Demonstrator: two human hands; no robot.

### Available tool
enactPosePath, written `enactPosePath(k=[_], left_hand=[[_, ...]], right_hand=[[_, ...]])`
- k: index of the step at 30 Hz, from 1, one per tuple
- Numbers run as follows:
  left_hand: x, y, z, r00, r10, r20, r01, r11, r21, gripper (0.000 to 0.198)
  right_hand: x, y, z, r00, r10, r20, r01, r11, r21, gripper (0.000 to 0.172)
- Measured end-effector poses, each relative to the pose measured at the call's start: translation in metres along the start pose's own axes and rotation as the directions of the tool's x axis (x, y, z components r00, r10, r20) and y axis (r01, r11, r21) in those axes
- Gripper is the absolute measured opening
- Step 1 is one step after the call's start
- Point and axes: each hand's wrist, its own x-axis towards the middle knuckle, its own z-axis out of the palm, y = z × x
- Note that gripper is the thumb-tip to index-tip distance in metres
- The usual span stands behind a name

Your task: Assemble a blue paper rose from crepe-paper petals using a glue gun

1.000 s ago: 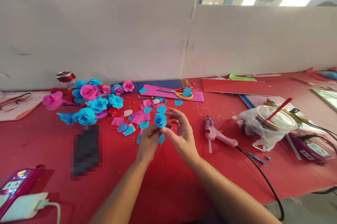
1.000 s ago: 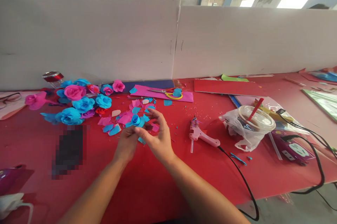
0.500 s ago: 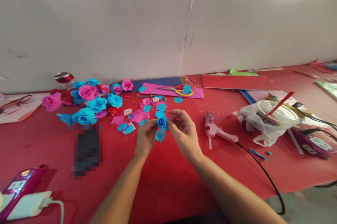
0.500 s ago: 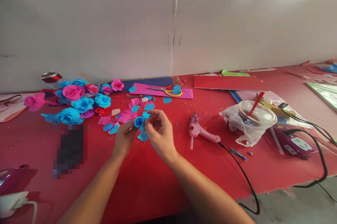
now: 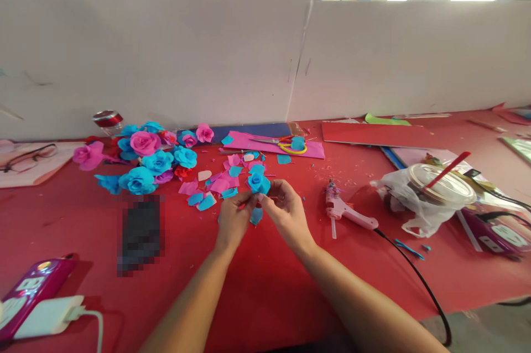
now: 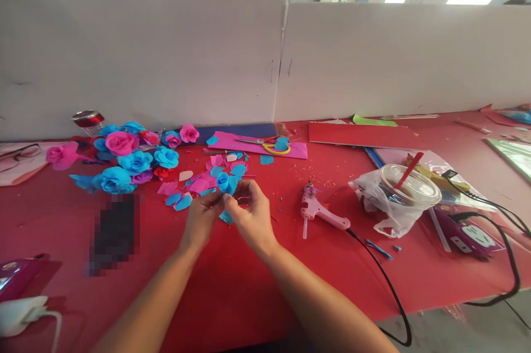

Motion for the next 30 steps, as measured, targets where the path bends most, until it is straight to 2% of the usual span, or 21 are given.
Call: enactPosePath(k=[3, 6, 11, 15, 21, 26, 30], left_hand=[[-0.003, 0.003, -0.001, 0.999, 0.008, 0.034, -0.011, 0.997, 0.076, 0.026], [-0.005, 0.006, 0.0, 1.0, 0.025, 0.002, -0.025, 0.991, 0.128, 0.025], [-0.007, 0.009, 0.001, 1.0, 0.026, -0.017, -0.023, 0.989, 0.149, 0.024], [-0.007, 0.007, 0.002, 0.999, 0.02, -0.028, -0.015, 0.987, 0.159, 0.025], [-0.009, 0.006, 0.002, 0.984, 0.174, -0.024, -0.161, 0.946, 0.283, 0.025], [-0.01, 0.009, 0.003, 0.951, 0.308, -0.025, -0.272, 0.873, 0.405, 0.024], [-0.011, 0.01, 0.004, 0.94, 0.341, -0.023, -0.296, 0.844, 0.448, 0.025]], right_hand=[[0.002, 0.006, 0.001, 1.0, 0.003, -0.014, -0.003, 1.0, 0.002, 0.013], [0.003, 0.009, 0.001, 1.0, 0.001, -0.02, -0.001, 0.999, 0.033, 0.01], [0.0, 0.003, 0.001, 1.0, -0.003, 0.011, 0.002, 0.998, 0.055, 0.006], [-0.001, -0.002, 0.001, 0.999, 0.009, 0.037, -0.013, 0.995, 0.1, 0.011], [0.003, 0.006, -0.001, 1.0, 0.013, 0.018, -0.014, 0.995, 0.094, 0.005], [0.004, 0.011, -0.001, 1.0, -0.028, 0.007, 0.027, 0.997, 0.068, 0.008], [0.005, 0.013, -0.002, 0.997, -0.079, -0.022, 0.08, 0.996, 0.037, 0.015]])
